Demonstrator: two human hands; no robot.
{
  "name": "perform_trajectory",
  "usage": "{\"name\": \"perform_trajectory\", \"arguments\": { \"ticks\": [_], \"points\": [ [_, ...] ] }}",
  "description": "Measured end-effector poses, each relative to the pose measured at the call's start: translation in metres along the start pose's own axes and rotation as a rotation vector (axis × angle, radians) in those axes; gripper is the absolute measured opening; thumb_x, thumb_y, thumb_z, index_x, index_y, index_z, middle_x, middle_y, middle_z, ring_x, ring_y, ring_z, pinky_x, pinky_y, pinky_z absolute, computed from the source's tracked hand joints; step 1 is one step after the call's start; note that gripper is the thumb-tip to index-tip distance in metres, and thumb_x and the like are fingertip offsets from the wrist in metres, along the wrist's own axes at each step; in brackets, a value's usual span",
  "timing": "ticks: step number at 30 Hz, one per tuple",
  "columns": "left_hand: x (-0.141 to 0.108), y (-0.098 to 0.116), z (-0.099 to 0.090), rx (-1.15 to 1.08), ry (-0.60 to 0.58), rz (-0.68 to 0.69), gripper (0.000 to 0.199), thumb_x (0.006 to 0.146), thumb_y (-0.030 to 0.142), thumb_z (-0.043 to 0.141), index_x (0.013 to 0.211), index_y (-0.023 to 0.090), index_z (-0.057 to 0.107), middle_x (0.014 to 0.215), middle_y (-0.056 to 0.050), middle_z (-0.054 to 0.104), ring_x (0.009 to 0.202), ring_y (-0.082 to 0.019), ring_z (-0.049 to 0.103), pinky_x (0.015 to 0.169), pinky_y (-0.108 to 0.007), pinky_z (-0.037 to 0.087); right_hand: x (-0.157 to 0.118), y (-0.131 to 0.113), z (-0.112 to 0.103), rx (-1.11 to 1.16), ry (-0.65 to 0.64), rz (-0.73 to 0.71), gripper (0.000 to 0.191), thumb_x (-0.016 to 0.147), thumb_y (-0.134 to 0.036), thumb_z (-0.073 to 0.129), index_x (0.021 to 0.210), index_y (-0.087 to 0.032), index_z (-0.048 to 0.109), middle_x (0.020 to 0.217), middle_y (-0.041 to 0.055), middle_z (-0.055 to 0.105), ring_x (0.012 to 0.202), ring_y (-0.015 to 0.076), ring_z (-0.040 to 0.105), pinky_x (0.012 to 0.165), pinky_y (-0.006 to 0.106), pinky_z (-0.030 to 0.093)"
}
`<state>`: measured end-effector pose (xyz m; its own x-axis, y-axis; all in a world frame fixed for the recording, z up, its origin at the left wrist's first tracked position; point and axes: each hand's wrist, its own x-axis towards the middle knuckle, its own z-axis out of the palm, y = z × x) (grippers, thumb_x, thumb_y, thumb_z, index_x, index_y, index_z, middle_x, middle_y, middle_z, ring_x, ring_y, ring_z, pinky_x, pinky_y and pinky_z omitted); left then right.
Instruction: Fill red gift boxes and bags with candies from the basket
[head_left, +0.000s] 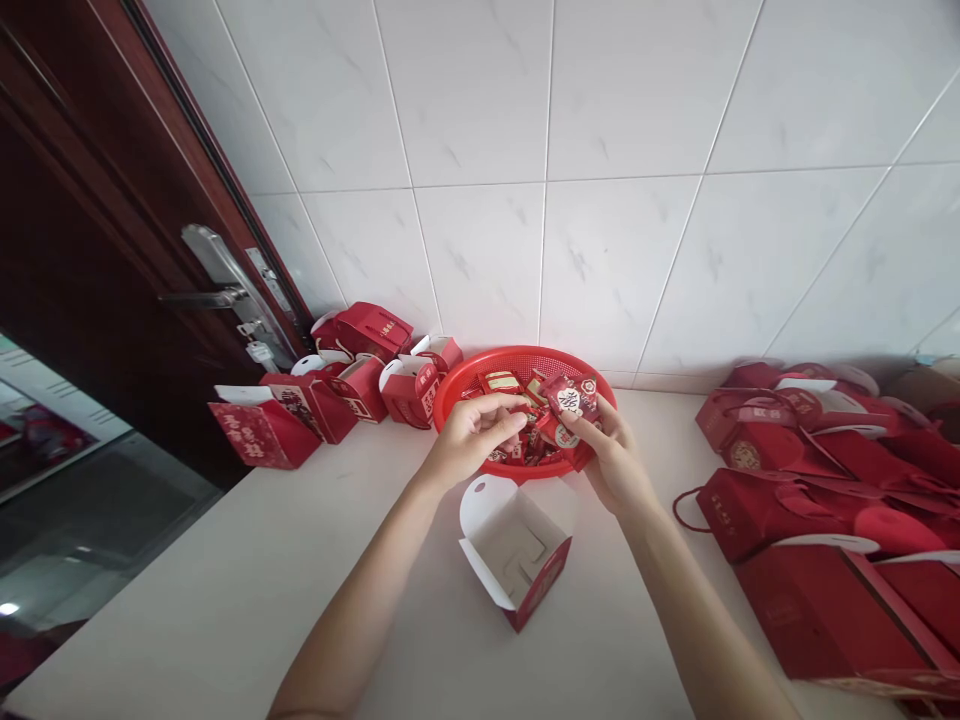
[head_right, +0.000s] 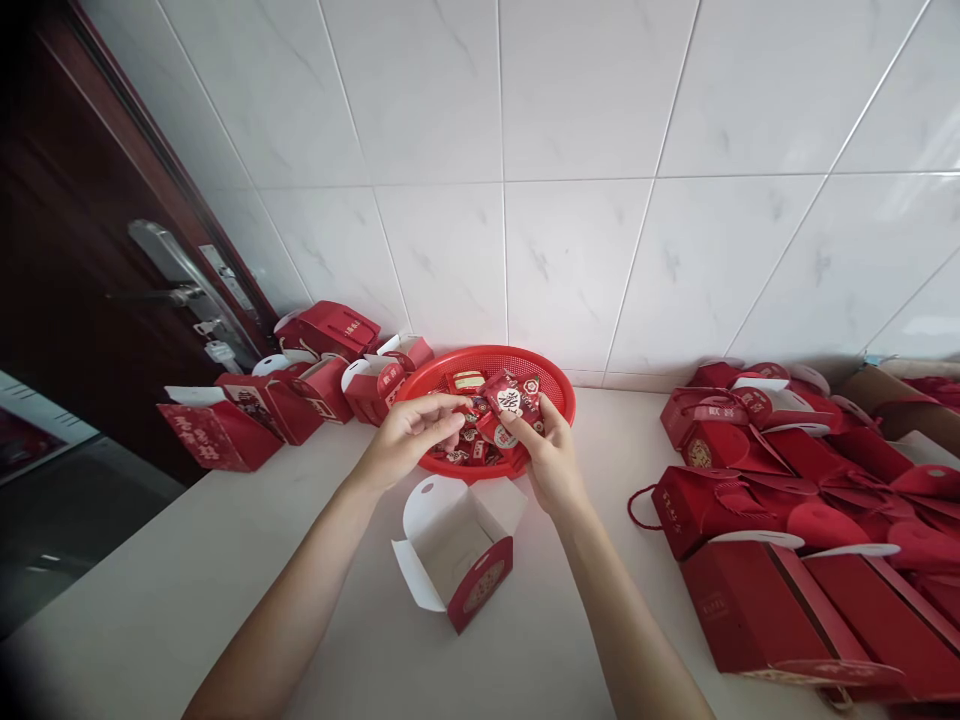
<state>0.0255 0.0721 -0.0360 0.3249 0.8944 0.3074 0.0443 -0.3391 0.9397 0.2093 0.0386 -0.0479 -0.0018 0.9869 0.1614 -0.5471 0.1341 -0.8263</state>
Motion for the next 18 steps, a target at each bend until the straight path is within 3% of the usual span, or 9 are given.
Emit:
{"name": "perform_trajectory", "arguments": {
  "ticks": [3, 12, 15, 18],
  "points": [
    [0.000, 0.003, 0.002, -0.056, 0.011, -0.027, 0.036, 0.079, 0.046, 0.076, 0.098, 0.016, 0.078, 0.060, -0.001, 0.067, 0.056, -0.015, 0.064, 0.058, -0.026, 0.056, -0.001, 0.002, 0.000, -0.070, -0.019, -0.041, 0.034, 0.077, -0.033, 0.083, 0.108, -0.024, 0.071, 0.113, 0.0050, 0.075, 0.099, 0.0248, 0.070, 0.086, 0.035, 0.057],
    [0.002, 0.000, 0.001, -0.025, 0.064, -0.035, 0.029, 0.072, 0.043, 0.081, 0.082, 0.016, 0.077, 0.076, -0.006, 0.074, 0.069, -0.021, 0.072, 0.068, -0.033, 0.060, -0.001, 0.003, -0.001, -0.088, 0.000, -0.032, 0.035, 0.075, -0.034, 0.084, 0.107, -0.025, 0.072, 0.111, 0.0049, 0.076, 0.096, 0.0250, 0.071, 0.083, 0.036, 0.057],
    [0.003, -0.005, -0.002, 0.011, 0.062, -0.021, 0.028, 0.074, 0.039, 0.080, 0.090, 0.016, 0.077, 0.080, -0.005, 0.075, 0.072, -0.021, 0.072, 0.070, -0.031, 0.060, 0.000, 0.001, 0.001, -0.042, 0.019, -0.008, 0.037, 0.071, -0.034, 0.087, 0.104, -0.024, 0.072, 0.109, 0.0054, 0.076, 0.097, 0.0260, 0.071, 0.084, 0.037, 0.059],
    [0.003, -0.008, -0.003, 0.028, 0.020, -0.004, 0.042, 0.077, 0.035, 0.078, 0.114, 0.018, 0.073, 0.079, -0.004, 0.074, 0.075, -0.020, 0.072, 0.074, -0.032, 0.059, 0.001, 0.000, 0.001, -0.015, 0.026, 0.009, 0.039, 0.069, -0.033, 0.088, 0.104, -0.024, 0.073, 0.109, 0.0057, 0.077, 0.096, 0.0261, 0.072, 0.084, 0.038, 0.060]
  ]
}}
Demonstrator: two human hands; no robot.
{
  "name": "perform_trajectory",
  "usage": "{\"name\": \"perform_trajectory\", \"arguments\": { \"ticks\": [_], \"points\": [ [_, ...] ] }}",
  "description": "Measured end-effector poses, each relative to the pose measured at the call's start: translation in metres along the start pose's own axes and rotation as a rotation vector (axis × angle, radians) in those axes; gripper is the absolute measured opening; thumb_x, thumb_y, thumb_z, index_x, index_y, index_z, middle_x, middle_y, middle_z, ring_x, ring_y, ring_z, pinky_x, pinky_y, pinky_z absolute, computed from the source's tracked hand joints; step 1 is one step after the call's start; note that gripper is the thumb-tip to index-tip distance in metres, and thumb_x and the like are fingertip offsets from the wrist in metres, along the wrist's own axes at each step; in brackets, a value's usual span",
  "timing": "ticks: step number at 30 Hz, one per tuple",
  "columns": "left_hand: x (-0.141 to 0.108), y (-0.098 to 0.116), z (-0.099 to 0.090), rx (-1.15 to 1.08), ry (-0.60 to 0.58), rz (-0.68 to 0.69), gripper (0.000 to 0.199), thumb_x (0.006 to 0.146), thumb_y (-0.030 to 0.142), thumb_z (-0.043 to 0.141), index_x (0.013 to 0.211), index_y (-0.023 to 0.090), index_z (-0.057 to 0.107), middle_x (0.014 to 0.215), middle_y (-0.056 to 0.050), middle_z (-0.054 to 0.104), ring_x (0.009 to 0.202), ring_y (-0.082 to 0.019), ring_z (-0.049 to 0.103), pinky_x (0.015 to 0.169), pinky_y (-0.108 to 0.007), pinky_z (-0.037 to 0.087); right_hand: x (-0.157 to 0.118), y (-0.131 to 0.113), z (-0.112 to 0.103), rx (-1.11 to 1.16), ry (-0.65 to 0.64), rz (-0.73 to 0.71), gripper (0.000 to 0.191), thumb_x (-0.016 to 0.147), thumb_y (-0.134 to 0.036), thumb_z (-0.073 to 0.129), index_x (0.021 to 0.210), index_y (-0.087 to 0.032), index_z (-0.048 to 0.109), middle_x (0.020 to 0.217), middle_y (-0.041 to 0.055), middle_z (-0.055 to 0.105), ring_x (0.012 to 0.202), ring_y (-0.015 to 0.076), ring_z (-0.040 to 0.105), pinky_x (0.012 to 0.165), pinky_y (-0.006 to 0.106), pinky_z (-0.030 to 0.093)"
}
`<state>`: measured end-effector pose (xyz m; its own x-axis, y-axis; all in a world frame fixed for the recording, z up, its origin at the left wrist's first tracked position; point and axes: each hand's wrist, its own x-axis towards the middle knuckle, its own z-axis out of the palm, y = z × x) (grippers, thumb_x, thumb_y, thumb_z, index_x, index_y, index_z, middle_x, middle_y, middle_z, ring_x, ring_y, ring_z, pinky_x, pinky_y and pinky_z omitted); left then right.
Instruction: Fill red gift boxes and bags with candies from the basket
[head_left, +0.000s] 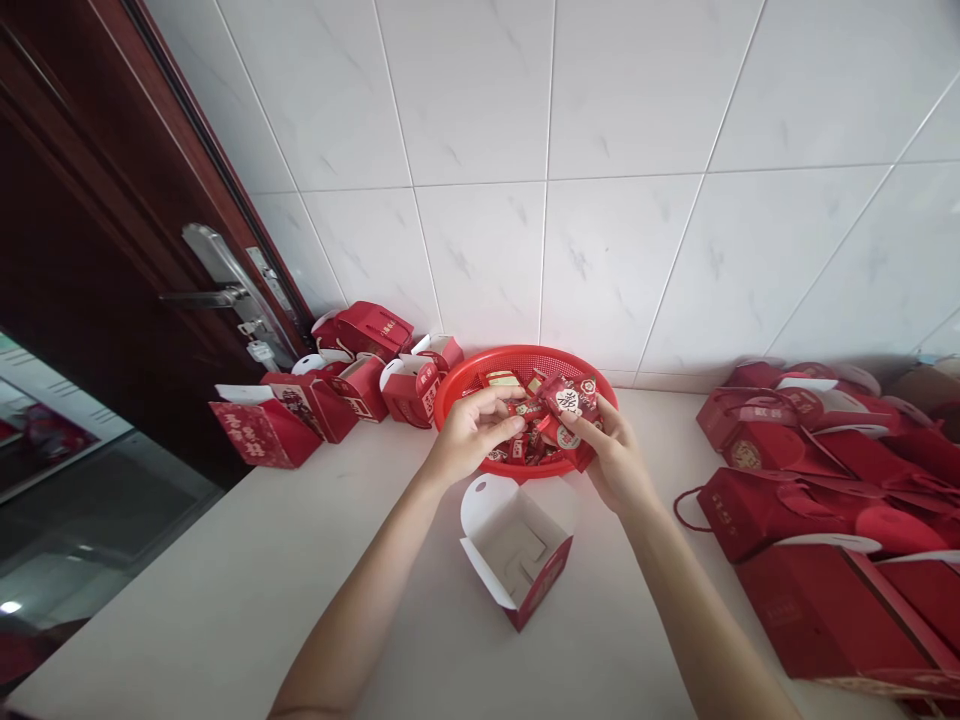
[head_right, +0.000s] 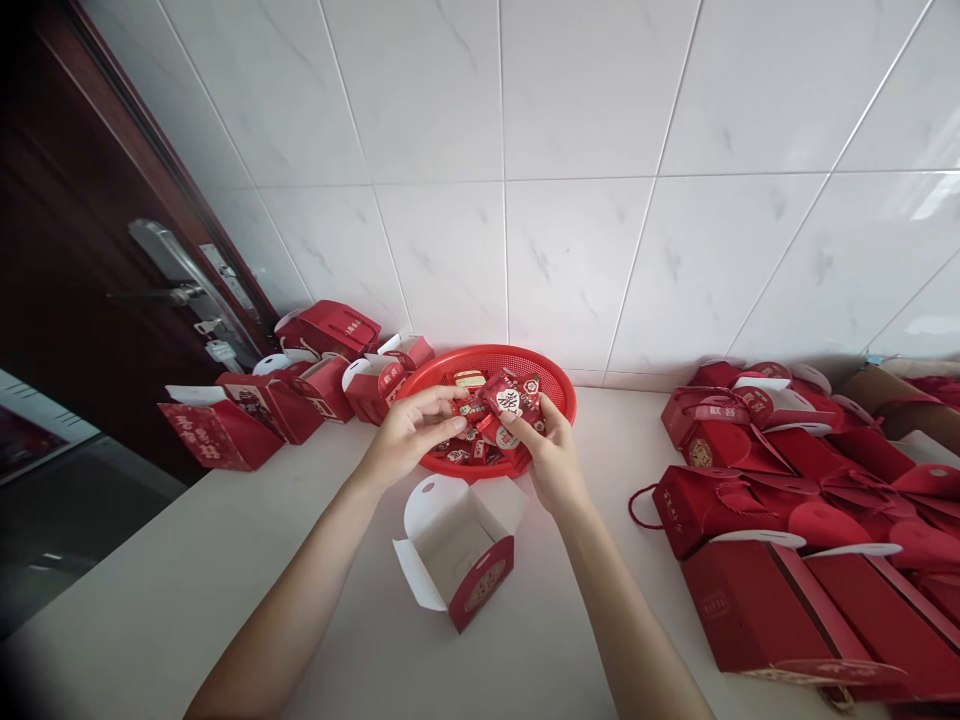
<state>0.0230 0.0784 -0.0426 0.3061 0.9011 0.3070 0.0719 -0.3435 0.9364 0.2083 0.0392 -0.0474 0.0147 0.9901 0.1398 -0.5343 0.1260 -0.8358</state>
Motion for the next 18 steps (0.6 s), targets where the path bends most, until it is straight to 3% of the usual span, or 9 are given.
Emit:
{"name": "perform_trajectory", "arguments": {
  "ticks": [3, 13, 18],
  "points": [
    [0.000, -0.002, 0.000, 0.012, -0.032, -0.010, 0.052, 0.079, 0.035, 0.077, 0.127, 0.017, 0.068, 0.084, -0.006, 0.076, 0.080, -0.022, 0.073, 0.078, -0.034, 0.059, 0.000, 0.000, -0.001, 0.024, -0.012, 0.019, 0.038, 0.070, -0.030, 0.087, 0.104, -0.023, 0.073, 0.109, 0.0055, 0.077, 0.097, 0.0246, 0.072, 0.085, 0.036, 0.060],
    [-0.001, 0.003, -0.001, 0.065, -0.021, 0.015, 0.039, 0.077, 0.037, 0.078, 0.109, 0.016, 0.077, 0.104, -0.011, 0.078, 0.087, -0.026, 0.074, 0.078, -0.036, 0.061, -0.001, -0.002, -0.002, 0.017, -0.037, 0.066, 0.038, 0.069, -0.029, 0.088, 0.103, -0.022, 0.073, 0.108, 0.0061, 0.077, 0.092, 0.0248, 0.073, 0.086, 0.038, 0.060],
    [-0.009, 0.017, -0.015, 0.201, -0.089, 0.046, 0.029, 0.079, 0.031, 0.076, 0.104, 0.018, 0.079, 0.097, -0.009, 0.079, 0.086, -0.024, 0.074, 0.078, -0.033, 0.060, -0.002, -0.009, -0.004, -0.035, -0.066, 0.072, 0.040, 0.067, -0.029, 0.089, 0.103, -0.022, 0.073, 0.105, 0.0056, 0.077, 0.091, 0.0244, 0.073, 0.082, 0.036, 0.060]
  ]
}}
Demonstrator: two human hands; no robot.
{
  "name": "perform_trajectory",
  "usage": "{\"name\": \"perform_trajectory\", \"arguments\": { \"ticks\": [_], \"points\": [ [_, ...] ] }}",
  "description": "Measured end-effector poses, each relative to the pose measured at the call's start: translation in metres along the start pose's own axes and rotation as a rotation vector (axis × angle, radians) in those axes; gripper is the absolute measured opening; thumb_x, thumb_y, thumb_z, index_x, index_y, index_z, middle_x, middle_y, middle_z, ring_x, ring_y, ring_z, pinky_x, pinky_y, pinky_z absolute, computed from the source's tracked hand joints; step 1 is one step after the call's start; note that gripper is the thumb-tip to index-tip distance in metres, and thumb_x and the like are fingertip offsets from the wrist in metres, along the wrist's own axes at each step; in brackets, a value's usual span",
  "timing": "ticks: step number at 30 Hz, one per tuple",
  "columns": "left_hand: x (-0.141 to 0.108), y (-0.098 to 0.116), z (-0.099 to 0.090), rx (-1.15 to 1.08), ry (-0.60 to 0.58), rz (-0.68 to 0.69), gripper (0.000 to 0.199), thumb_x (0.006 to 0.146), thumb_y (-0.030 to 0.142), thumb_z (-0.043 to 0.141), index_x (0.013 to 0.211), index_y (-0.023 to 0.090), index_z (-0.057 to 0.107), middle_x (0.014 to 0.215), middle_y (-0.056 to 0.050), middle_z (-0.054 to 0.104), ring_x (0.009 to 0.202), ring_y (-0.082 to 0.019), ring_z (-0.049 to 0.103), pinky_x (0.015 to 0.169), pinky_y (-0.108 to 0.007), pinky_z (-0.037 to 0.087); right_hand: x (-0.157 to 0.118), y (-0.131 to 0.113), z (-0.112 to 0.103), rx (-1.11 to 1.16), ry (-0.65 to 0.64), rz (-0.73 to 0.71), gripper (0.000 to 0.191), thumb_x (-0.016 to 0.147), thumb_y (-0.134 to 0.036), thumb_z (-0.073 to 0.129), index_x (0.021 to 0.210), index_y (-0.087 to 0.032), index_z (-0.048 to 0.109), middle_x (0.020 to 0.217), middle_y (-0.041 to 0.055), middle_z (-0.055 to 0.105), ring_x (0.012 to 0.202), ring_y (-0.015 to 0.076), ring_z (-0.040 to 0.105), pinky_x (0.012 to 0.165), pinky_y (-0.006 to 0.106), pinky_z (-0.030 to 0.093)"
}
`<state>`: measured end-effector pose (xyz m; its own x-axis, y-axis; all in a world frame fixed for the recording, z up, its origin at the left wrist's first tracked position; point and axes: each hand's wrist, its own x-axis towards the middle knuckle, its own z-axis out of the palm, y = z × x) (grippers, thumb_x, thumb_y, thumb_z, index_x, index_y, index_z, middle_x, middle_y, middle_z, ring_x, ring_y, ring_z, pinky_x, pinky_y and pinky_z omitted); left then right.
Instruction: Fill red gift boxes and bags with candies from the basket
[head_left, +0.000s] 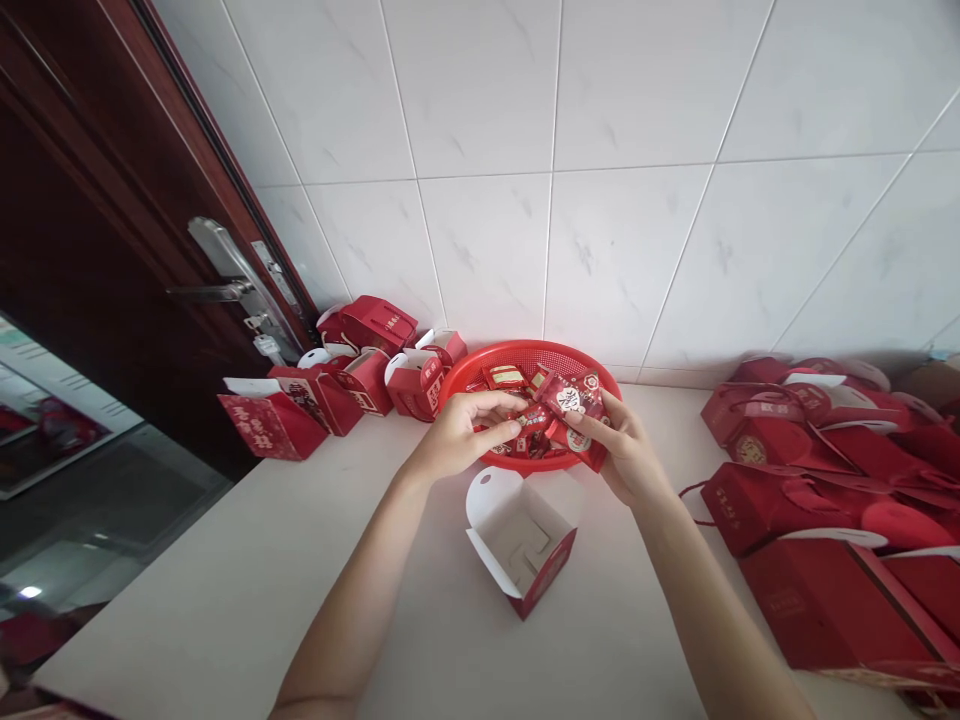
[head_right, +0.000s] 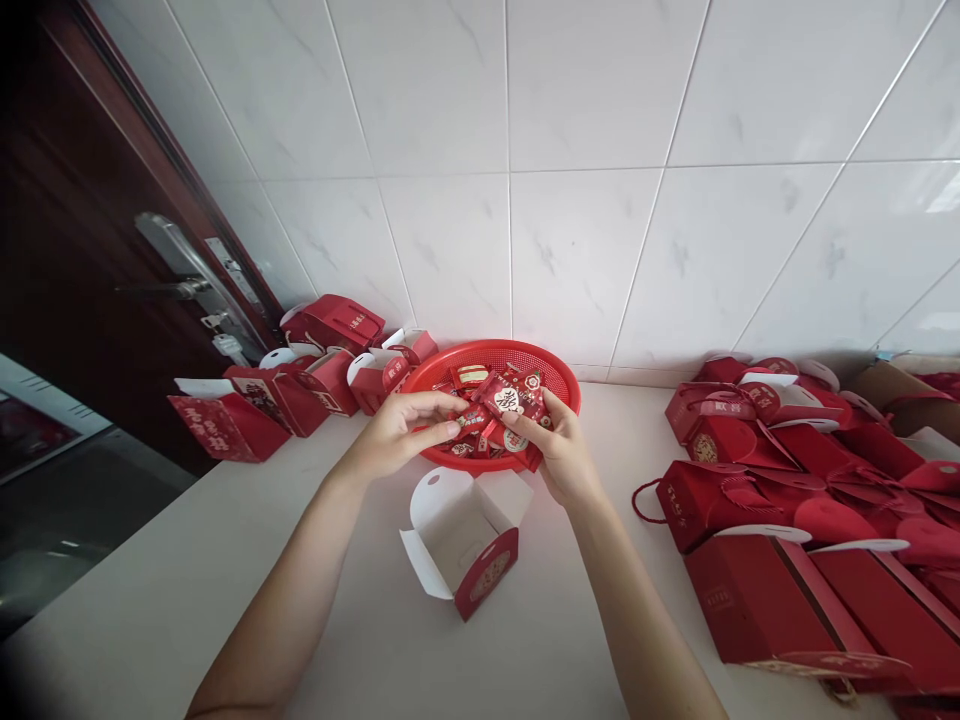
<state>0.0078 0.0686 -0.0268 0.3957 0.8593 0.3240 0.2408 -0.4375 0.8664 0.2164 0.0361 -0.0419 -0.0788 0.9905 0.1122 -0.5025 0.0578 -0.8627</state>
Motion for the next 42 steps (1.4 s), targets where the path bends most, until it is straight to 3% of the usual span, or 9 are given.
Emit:
{"name": "perform_trajectory", "arguments": {
  "ticks": [7, 10, 15, 23, 32, 42],
  "points": [
    [-0.018, 0.016, -0.025, 0.242, -0.269, 0.054, 0.025, 0.082, 0.022, 0.070, 0.105, 0.025, 0.080, 0.098, -0.005, 0.080, 0.085, -0.023, 0.075, 0.073, -0.027, 0.058, -0.002, -0.007, -0.012, -0.120, -0.049, 0.049, 0.040, 0.067, -0.030, 0.089, 0.103, -0.020, 0.072, 0.102, 0.0064, 0.078, 0.084, 0.0224, 0.073, 0.075, 0.032, 0.060],
    [-0.022, 0.019, -0.023, 0.300, -0.383, 0.059, 0.028, 0.081, 0.018, 0.067, 0.103, 0.026, 0.081, 0.094, -0.004, 0.080, 0.078, -0.020, 0.074, 0.066, -0.024, 0.055, -0.003, -0.011, -0.015, -0.154, -0.054, 0.040, 0.041, 0.068, -0.031, 0.088, 0.104, -0.020, 0.072, 0.103, 0.0070, 0.078, 0.084, 0.0225, 0.073, 0.075, 0.032, 0.060],
    [-0.022, 0.023, -0.014, 0.444, -0.557, -0.044, 0.034, 0.084, 0.014, 0.058, 0.107, 0.024, 0.080, 0.092, -0.003, 0.079, 0.072, -0.018, 0.070, 0.063, -0.022, 0.049, -0.008, -0.020, -0.015, -0.194, -0.065, 0.016, 0.039, 0.069, -0.031, 0.087, 0.104, -0.020, 0.073, 0.101, 0.0064, 0.078, 0.085, 0.0232, 0.073, 0.079, 0.034, 0.060],
    [-0.025, 0.028, -0.012, 0.476, -0.652, -0.091, 0.035, 0.086, 0.013, 0.052, 0.110, 0.021, 0.077, 0.107, -0.004, 0.077, 0.085, -0.017, 0.067, 0.073, -0.022, 0.046, -0.019, -0.026, -0.020, -0.292, -0.094, 0.059, 0.043, 0.068, -0.033, 0.088, 0.107, -0.023, 0.073, 0.105, 0.0059, 0.077, 0.091, 0.0246, 0.073, 0.083, 0.035, 0.059],
    [-0.025, 0.027, -0.002, 0.539, -0.632, -0.140, 0.025, 0.080, 0.014, 0.056, 0.091, 0.019, 0.078, 0.075, 0.000, 0.071, 0.063, -0.014, 0.058, 0.058, -0.022, 0.037, -0.032, -0.028, -0.011, -0.367, -0.109, 0.030, 0.038, 0.069, -0.034, 0.087, 0.100, -0.020, 0.071, 0.089, 0.0040, 0.075, 0.075, 0.0200, 0.069, 0.069, 0.032, 0.057],
    [-0.025, 0.015, 0.008, 0.551, -0.743, -0.107, 0.035, 0.071, 0.005, 0.052, 0.082, 0.023, 0.080, 0.071, 0.002, 0.072, 0.057, -0.012, 0.055, 0.051, -0.022, 0.034, -0.035, -0.024, 0.017, -0.415, -0.159, -0.036, 0.037, 0.068, -0.036, 0.088, 0.091, -0.018, 0.065, 0.069, -0.0012, 0.066, 0.060, 0.0144, 0.058, 0.060, 0.030, 0.049]
  ]
}}
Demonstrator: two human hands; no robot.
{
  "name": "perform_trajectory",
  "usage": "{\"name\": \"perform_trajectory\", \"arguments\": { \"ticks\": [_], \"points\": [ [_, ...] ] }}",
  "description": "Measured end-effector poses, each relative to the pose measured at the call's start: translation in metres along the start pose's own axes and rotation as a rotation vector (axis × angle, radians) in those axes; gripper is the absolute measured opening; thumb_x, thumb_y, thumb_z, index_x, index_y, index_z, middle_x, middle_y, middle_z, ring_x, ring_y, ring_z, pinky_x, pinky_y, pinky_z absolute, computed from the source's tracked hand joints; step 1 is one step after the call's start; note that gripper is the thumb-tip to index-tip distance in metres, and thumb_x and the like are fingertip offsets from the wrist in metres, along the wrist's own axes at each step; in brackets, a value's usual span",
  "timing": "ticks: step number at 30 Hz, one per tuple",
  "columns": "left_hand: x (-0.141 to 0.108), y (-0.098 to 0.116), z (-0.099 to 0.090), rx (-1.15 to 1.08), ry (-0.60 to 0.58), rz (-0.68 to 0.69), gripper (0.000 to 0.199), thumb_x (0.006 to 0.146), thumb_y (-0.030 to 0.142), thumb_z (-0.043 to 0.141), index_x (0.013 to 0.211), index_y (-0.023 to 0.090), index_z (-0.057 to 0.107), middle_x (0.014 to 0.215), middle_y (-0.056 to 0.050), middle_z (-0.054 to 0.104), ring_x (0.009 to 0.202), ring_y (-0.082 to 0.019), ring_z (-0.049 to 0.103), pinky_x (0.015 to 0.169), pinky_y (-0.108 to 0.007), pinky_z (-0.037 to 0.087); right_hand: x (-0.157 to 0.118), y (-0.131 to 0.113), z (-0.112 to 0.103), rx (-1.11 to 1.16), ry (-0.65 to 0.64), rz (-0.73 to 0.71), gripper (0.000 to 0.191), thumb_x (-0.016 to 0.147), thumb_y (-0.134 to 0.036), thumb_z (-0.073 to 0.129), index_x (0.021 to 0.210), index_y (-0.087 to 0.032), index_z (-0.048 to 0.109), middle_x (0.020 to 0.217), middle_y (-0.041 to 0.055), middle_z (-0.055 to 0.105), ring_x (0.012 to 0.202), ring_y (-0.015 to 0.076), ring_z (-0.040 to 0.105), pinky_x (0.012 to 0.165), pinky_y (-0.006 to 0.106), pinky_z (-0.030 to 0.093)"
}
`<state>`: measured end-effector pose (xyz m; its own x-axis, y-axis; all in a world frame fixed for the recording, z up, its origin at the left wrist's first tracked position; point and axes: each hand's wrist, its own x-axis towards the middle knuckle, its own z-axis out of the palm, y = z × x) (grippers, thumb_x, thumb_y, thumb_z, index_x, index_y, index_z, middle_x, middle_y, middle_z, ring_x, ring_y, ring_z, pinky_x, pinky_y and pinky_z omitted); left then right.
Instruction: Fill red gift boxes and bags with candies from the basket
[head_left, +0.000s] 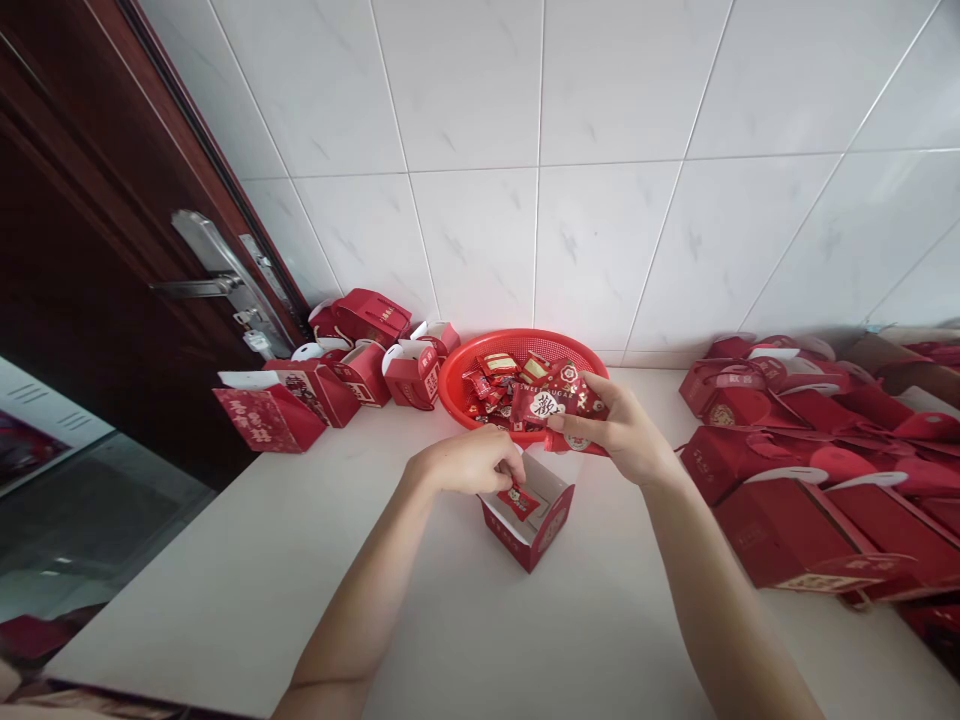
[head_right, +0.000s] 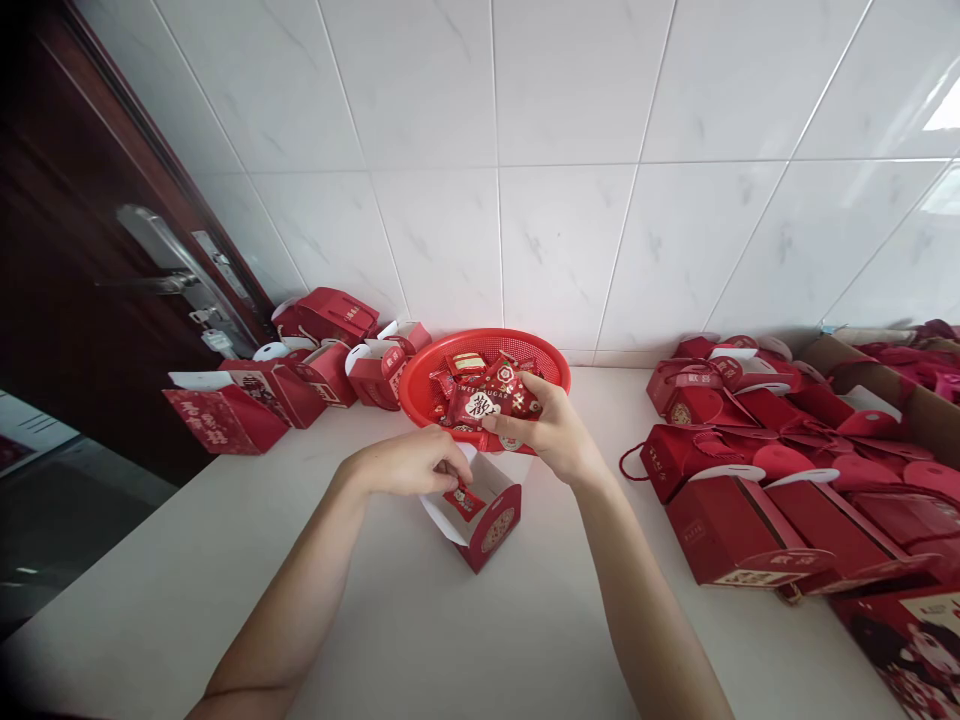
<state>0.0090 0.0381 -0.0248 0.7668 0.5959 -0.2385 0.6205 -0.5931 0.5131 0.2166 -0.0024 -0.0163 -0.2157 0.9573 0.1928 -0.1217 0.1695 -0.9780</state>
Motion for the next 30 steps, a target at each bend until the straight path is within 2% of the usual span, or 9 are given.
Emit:
{"name": "perform_trajectory", "arguments": {
  "ticks": [9, 12, 16, 19, 21, 25, 27, 30],
  "points": [
    [0.003, 0.003, 0.002, 0.033, -0.073, -0.011, 0.033, 0.064, 0.001, 0.050, 0.066, 0.022, 0.075, 0.062, 0.004, 0.064, 0.052, -0.011, 0.046, 0.048, -0.024, 0.029, -0.003, 0.002, -0.003, -0.071, 0.027, -0.035, 0.029, 0.073, -0.031, 0.082, 0.093, -0.018, 0.067, 0.077, 0.0005, 0.069, 0.064, 0.0148, 0.061, 0.062, 0.029, 0.051],
    [0.000, 0.002, -0.001, 0.031, -0.046, -0.033, 0.029, 0.067, 0.002, 0.052, 0.066, 0.021, 0.074, 0.063, 0.005, 0.065, 0.053, -0.011, 0.048, 0.049, -0.023, 0.030, -0.002, 0.003, -0.004, -0.061, 0.041, -0.014, 0.031, 0.071, -0.032, 0.084, 0.093, -0.017, 0.067, 0.076, 0.0004, 0.067, 0.063, 0.0139, 0.059, 0.059, 0.028, 0.050],
    [-0.004, 0.000, -0.005, -0.010, 0.070, -0.022, 0.028, 0.077, 0.007, 0.054, 0.083, 0.021, 0.078, 0.081, 0.002, 0.075, 0.066, -0.013, 0.061, 0.058, -0.021, 0.039, -0.001, 0.005, -0.007, -0.049, 0.036, -0.016, 0.033, 0.071, -0.034, 0.085, 0.093, -0.017, 0.068, 0.077, 0.0009, 0.068, 0.063, 0.0138, 0.059, 0.058, 0.028, 0.051],
    [-0.004, -0.001, -0.007, -0.070, 0.155, 0.040, 0.025, 0.084, 0.013, 0.057, 0.093, 0.020, 0.079, 0.094, -0.002, 0.079, 0.077, -0.016, 0.068, 0.066, -0.022, 0.046, 0.001, 0.006, -0.008, -0.055, 0.035, -0.017, 0.034, 0.071, -0.034, 0.085, 0.096, -0.017, 0.069, 0.079, 0.0023, 0.070, 0.065, 0.0156, 0.062, 0.059, 0.029, 0.052],
    [-0.004, 0.000, -0.008, -0.147, 0.251, 0.097, 0.022, 0.086, 0.018, 0.059, 0.098, 0.019, 0.078, 0.098, -0.004, 0.079, 0.083, -0.018, 0.070, 0.071, -0.024, 0.049, 0.002, 0.007, -0.008, -0.064, 0.048, -0.023, 0.034, 0.071, -0.034, 0.085, 0.097, -0.017, 0.069, 0.080, 0.0025, 0.070, 0.065, 0.0156, 0.062, 0.059, 0.029, 0.053],
    [-0.004, 0.002, -0.009, -0.346, 0.458, 0.128, 0.019, 0.088, 0.030, 0.063, 0.093, 0.018, 0.077, 0.091, -0.004, 0.077, 0.084, -0.020, 0.070, 0.072, -0.028, 0.053, 0.003, 0.008, -0.009, -0.066, 0.081, -0.022, 0.034, 0.071, -0.036, 0.085, 0.095, -0.018, 0.070, 0.083, 0.0032, 0.071, 0.066, 0.0163, 0.062, 0.057, 0.029, 0.054],
    [-0.003, 0.003, -0.009, -0.434, 0.506, 0.099, 0.021, 0.087, 0.036, 0.066, 0.090, 0.017, 0.075, 0.084, -0.003, 0.075, 0.079, -0.020, 0.069, 0.068, -0.027, 0.053, 0.003, 0.008, -0.009, -0.065, 0.091, -0.022, 0.035, 0.070, -0.037, 0.085, 0.096, -0.019, 0.070, 0.084, 0.0036, 0.071, 0.067, 0.0170, 0.063, 0.057, 0.030, 0.054],
    [-0.001, 0.005, -0.008, -0.520, 0.578, 0.072, 0.027, 0.085, 0.042, 0.069, 0.093, 0.016, 0.074, 0.086, -0.003, 0.074, 0.082, -0.020, 0.069, 0.069, -0.027, 0.054, 0.003, 0.008, -0.009, -0.057, 0.090, -0.017, 0.036, 0.069, -0.038, 0.085, 0.095, -0.018, 0.070, 0.080, 0.0031, 0.070, 0.064, 0.0164, 0.062, 0.057, 0.031, 0.055]
  ]
}}
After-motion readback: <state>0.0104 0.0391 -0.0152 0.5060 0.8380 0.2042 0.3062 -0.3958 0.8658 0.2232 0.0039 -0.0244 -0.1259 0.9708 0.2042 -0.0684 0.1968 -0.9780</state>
